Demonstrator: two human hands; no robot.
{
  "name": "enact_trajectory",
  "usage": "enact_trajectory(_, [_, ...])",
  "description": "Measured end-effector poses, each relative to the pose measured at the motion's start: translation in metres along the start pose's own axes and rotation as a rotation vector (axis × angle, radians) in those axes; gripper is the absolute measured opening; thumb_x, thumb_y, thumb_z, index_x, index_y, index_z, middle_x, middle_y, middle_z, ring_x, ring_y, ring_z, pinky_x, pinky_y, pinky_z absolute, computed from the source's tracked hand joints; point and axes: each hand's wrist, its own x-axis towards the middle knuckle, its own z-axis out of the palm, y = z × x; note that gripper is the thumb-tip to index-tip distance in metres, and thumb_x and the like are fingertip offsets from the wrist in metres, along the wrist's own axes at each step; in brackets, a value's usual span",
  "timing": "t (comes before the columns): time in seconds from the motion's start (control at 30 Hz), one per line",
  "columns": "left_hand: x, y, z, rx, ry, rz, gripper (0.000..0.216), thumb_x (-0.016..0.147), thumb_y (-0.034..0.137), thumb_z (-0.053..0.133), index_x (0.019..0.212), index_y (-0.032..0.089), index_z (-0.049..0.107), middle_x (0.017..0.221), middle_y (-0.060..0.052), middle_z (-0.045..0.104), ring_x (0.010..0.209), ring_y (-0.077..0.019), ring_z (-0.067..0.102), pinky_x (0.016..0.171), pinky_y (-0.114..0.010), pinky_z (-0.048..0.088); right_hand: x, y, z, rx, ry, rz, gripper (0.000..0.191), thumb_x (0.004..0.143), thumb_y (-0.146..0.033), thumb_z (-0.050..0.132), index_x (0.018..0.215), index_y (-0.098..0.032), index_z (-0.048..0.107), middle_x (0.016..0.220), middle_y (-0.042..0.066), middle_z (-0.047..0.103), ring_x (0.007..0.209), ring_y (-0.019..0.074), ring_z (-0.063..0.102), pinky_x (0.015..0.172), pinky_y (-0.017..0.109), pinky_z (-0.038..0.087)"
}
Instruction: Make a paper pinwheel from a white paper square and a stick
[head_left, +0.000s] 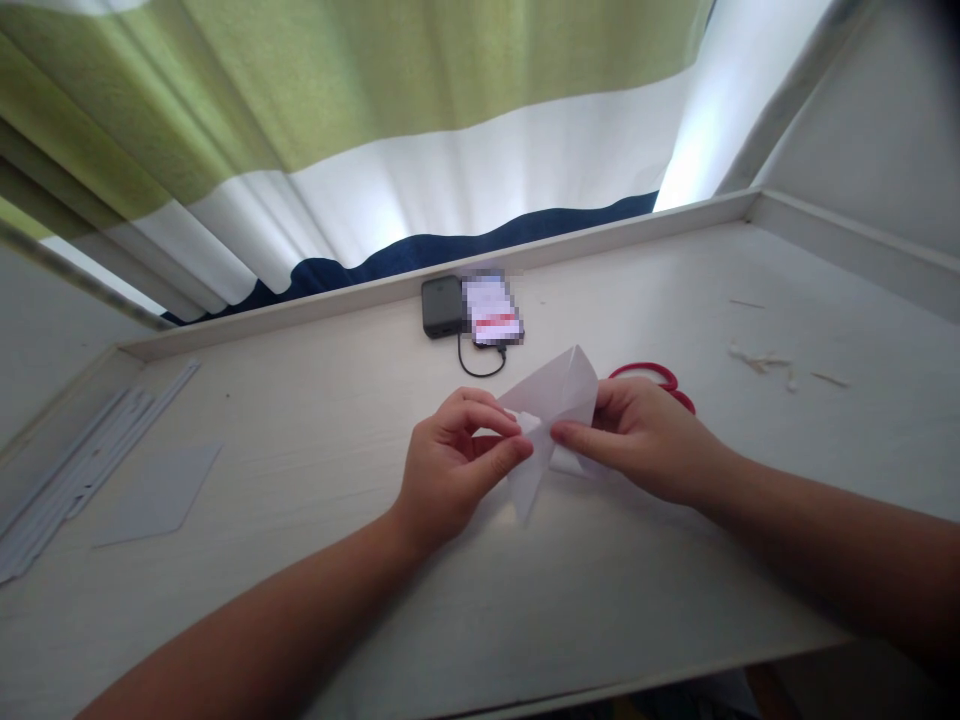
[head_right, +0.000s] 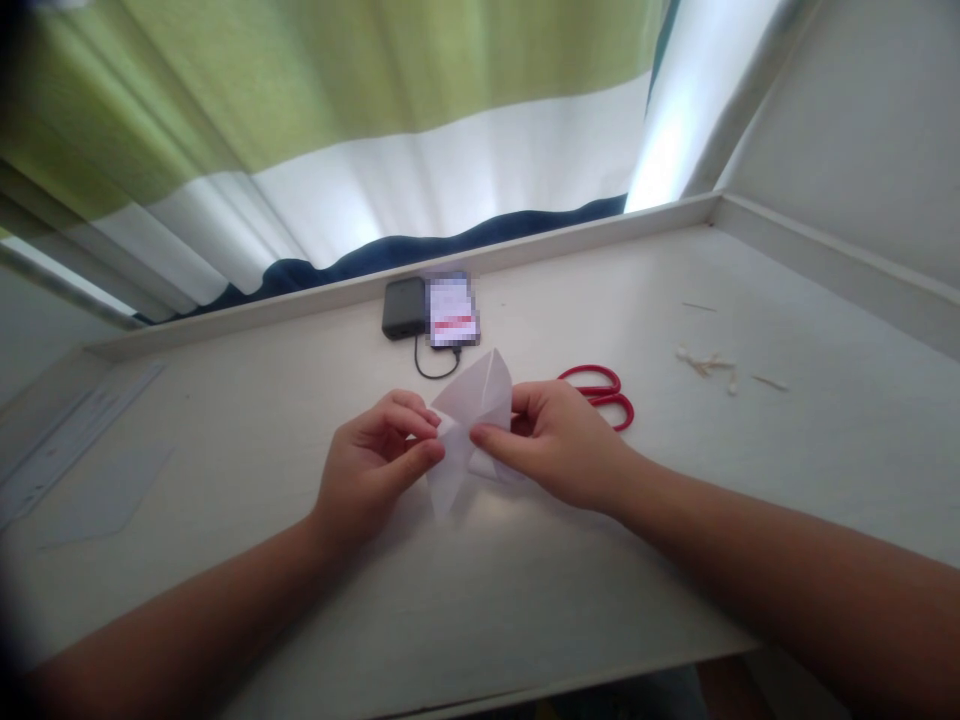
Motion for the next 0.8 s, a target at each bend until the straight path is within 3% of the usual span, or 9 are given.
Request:
enact_trajectory(0.2, [-0.0025,0.0039,0.0011,0.228,-0.021,0.049,0.011,0.073,0.015,0.074,0.083,0.020,0.073,0.094,-0.004,0.058,0.087,-0.0138,0.060,0.076,-0.027,0.055,-0.0006,-0.0012,-0.0007,0.014,-0.027,0.001,0.021,0.080,-0.035,0.068,0.092,-0.019,0.072,0.089,0.005,0.074,0.080,0.0230,0.069,0.072,0.034,0.055])
enact_trajectory(0.5, [-0.0047,0.0068,-0.0002,0.540,-0.079,0.248,0.018,0.074,0.015,0.073,0.091,0.022,0.075,0.101,-0.006,0.061,0.095,-0.0163,0.060,0.085,-0.031,0.051,-0.0012,-0.0008,-0.0018,0.135,-0.067,0.065,0.025,0.077,-0.035,0.070,0.098,-0.021,0.073,0.089,0.006,0.075,0.081,0.0240,0.071,0.066,0.031,0.057])
enact_trajectory(0.67, [-0.0057,0.0077,0.0002,0.504,-0.125,0.217,0.019,0.076,0.015,0.072,0.092,0.023,0.074,0.106,-0.007,0.061,0.100,-0.0191,0.059,0.090,-0.035,0.050,-0.0011,0.0016,-0.0028,0.146,-0.068,0.069,0.028,0.077,-0.034,0.071,0.101,-0.019,0.072,0.090,0.007,0.075,0.081,0.0235,0.071,0.065,0.029,0.058])
enact_trajectory(0.8, [-0.0056,0.0075,0.0026,0.353,-0.137,0.052,0.012,0.080,0.019,0.067,0.091,0.021,0.073,0.104,-0.008,0.061,0.098,-0.0199,0.060,0.087,-0.035,0.053,-0.0026,-0.0009,-0.0023,0.133,-0.086,0.072,0.028,0.078,-0.033,0.071,0.101,-0.019,0.072,0.089,0.006,0.076,0.080,0.0231,0.072,0.064,0.029,0.058])
